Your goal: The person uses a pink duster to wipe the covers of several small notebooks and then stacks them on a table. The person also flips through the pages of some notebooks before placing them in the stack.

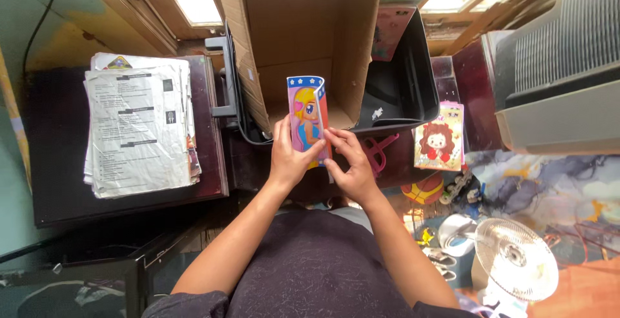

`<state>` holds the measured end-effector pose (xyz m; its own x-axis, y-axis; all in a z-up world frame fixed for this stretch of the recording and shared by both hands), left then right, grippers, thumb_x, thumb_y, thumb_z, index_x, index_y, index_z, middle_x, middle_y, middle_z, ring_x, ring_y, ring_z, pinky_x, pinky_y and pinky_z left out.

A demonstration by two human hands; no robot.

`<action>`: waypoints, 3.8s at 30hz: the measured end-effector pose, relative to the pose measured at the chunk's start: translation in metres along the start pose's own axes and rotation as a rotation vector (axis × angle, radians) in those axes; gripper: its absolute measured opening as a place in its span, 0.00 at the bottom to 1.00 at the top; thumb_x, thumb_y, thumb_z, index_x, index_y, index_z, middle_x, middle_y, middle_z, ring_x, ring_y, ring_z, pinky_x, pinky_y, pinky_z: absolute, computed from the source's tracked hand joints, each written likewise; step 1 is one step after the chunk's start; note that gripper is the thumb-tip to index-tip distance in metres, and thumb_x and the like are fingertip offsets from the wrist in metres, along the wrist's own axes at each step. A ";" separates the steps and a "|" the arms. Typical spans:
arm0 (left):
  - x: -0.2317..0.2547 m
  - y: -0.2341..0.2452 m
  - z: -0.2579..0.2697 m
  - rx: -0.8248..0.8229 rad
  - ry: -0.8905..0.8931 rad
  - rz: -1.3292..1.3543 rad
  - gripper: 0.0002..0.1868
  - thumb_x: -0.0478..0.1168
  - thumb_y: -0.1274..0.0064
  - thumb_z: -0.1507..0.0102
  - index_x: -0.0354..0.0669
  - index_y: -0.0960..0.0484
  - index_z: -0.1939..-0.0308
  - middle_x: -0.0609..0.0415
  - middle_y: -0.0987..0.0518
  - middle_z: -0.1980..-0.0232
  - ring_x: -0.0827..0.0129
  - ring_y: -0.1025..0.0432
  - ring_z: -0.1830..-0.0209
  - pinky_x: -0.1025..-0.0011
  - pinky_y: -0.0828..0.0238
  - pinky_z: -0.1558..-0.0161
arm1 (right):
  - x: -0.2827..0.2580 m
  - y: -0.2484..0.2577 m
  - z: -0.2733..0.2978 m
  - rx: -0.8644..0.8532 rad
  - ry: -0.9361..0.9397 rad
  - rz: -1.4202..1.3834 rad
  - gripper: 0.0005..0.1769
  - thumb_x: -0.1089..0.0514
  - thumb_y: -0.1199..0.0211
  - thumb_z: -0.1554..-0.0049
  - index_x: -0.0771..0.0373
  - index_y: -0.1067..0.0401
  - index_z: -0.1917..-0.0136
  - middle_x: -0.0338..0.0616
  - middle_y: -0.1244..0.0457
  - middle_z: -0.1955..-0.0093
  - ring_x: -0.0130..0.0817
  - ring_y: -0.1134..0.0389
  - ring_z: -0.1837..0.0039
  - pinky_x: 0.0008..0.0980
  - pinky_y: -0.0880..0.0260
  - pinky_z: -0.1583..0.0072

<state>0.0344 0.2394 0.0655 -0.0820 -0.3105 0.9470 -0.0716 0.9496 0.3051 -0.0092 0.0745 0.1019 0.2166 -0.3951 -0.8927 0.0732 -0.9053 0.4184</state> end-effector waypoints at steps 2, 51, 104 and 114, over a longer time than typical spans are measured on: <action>-0.007 0.003 0.000 0.007 -0.009 -0.006 0.44 0.48 0.29 0.46 0.28 0.31 0.34 0.39 0.29 0.39 0.50 0.27 0.39 0.61 0.28 0.39 | 0.004 -0.004 0.002 0.002 -0.025 -0.043 0.37 0.68 0.34 0.45 0.60 0.38 0.23 0.48 0.40 0.27 0.39 0.37 0.28 0.36 0.33 0.32; 0.017 -0.281 0.012 -0.242 -0.015 -0.833 0.40 0.60 0.46 0.37 0.43 0.33 0.27 0.42 0.43 0.20 0.51 0.53 0.19 0.39 0.67 0.25 | 0.399 0.321 0.154 0.392 -0.548 -0.328 0.33 0.75 0.52 0.45 0.71 0.44 0.26 0.56 0.34 0.37 0.37 0.30 0.38 0.32 0.29 0.39; -0.045 -0.165 -0.018 0.050 0.126 -0.953 0.48 0.48 0.46 0.39 0.41 0.49 0.19 0.36 0.52 0.17 0.50 0.56 0.16 0.51 0.68 0.21 | 0.156 0.286 -0.227 0.417 0.401 0.408 0.04 0.68 0.36 0.36 0.65 0.24 0.47 0.51 0.31 0.53 0.49 0.28 0.51 0.39 0.30 0.49; 0.012 -0.138 -0.016 0.099 -0.202 -0.181 0.44 0.57 0.48 0.31 0.39 0.45 0.18 0.40 0.39 0.18 0.53 0.41 0.19 0.53 0.50 0.21 | 0.113 0.309 -0.122 0.235 0.141 -0.277 0.07 0.74 0.40 0.33 0.67 0.28 0.43 0.34 0.34 0.50 0.19 0.34 0.49 0.19 0.34 0.46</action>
<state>0.0596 0.1057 0.0365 -0.2547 -0.4860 0.8360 -0.1989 0.8724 0.4465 0.1561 -0.2309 0.1509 0.3524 -0.1203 -0.9281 -0.0742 -0.9922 0.1004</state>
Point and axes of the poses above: each hand's wrist, its own z-axis away from the middle knuckle, its own y-axis out of the back of the hand, x = y × z, the point moved 4 cm from there along -z, towards the middle knuckle
